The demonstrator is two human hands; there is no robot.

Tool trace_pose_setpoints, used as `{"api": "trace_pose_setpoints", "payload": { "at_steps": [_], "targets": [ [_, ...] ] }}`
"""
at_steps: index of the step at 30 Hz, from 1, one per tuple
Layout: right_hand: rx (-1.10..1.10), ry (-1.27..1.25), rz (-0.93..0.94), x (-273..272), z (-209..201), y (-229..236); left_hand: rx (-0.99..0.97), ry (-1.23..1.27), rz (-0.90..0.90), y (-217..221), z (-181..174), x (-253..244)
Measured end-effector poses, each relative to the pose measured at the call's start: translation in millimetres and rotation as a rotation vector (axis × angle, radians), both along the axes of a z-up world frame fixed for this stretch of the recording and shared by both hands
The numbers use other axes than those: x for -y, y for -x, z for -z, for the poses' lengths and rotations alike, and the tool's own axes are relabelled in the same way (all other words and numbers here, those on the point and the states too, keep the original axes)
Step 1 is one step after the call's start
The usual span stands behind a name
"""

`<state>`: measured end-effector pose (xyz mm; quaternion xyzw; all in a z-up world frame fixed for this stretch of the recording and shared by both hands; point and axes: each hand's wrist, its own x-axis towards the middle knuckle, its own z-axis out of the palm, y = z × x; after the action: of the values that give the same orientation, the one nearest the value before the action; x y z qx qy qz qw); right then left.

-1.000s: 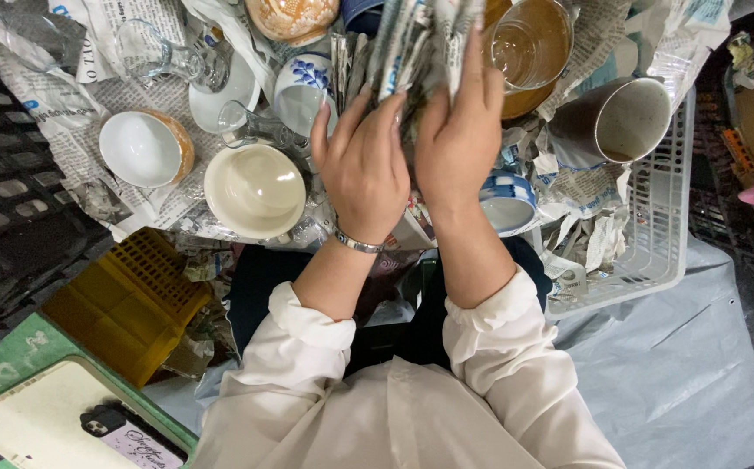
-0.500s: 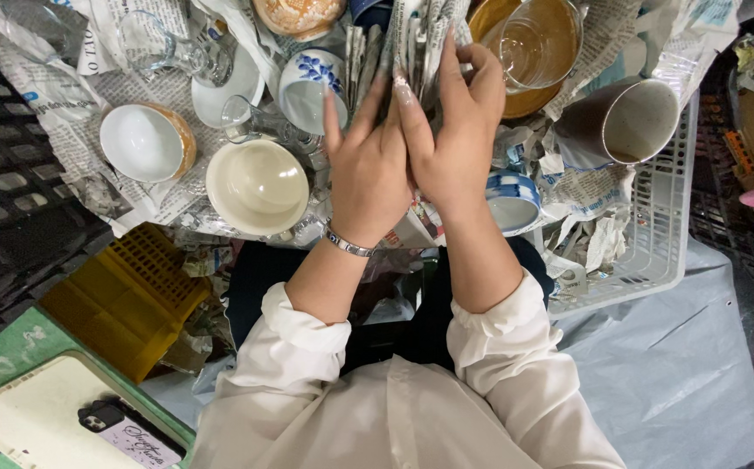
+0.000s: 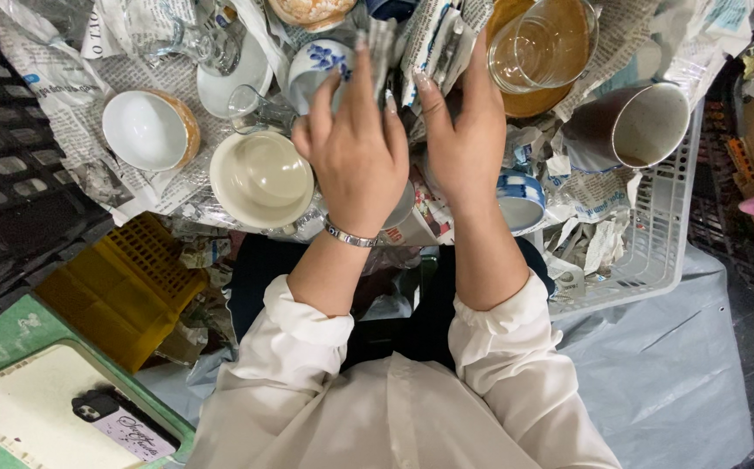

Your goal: The person sits on the floor and wraps various dishes, including bowls, cups, and plates, with newspaper. They fold the paper around each item and place the wrapped dishes into a white plastic basket.

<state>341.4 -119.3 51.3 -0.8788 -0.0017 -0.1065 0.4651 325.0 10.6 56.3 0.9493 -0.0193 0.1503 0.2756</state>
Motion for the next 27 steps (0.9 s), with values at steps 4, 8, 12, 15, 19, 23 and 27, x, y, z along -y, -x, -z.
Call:
{"api": "trace_pose_setpoints", "payload": {
  "at_steps": [4,8,12,15,19,23,27],
  "targets": [
    [-0.075,-0.104,0.004,1,5,0,-0.048,-0.004,0.06,1,3,3],
    [0.018,-0.093,0.012,-1,7,1,-0.053,0.015,0.151,1,4,4],
    [-0.016,-0.046,0.046,-2,11,0,-0.143,0.064,0.186,0,4,5],
    [-0.086,0.183,0.118,-1,18,-3,-0.075,0.111,0.172,0,2,4],
    [-0.103,0.208,0.152,0,31,-12,-0.02,0.151,0.188,-2,-1,3],
    [-0.059,0.261,0.19,-2,36,-21,-0.051,0.149,0.232,-4,-1,5],
    [-0.007,0.355,0.184,-4,13,-16,-0.004,0.164,0.256,-4,-4,3]
  ]
}}
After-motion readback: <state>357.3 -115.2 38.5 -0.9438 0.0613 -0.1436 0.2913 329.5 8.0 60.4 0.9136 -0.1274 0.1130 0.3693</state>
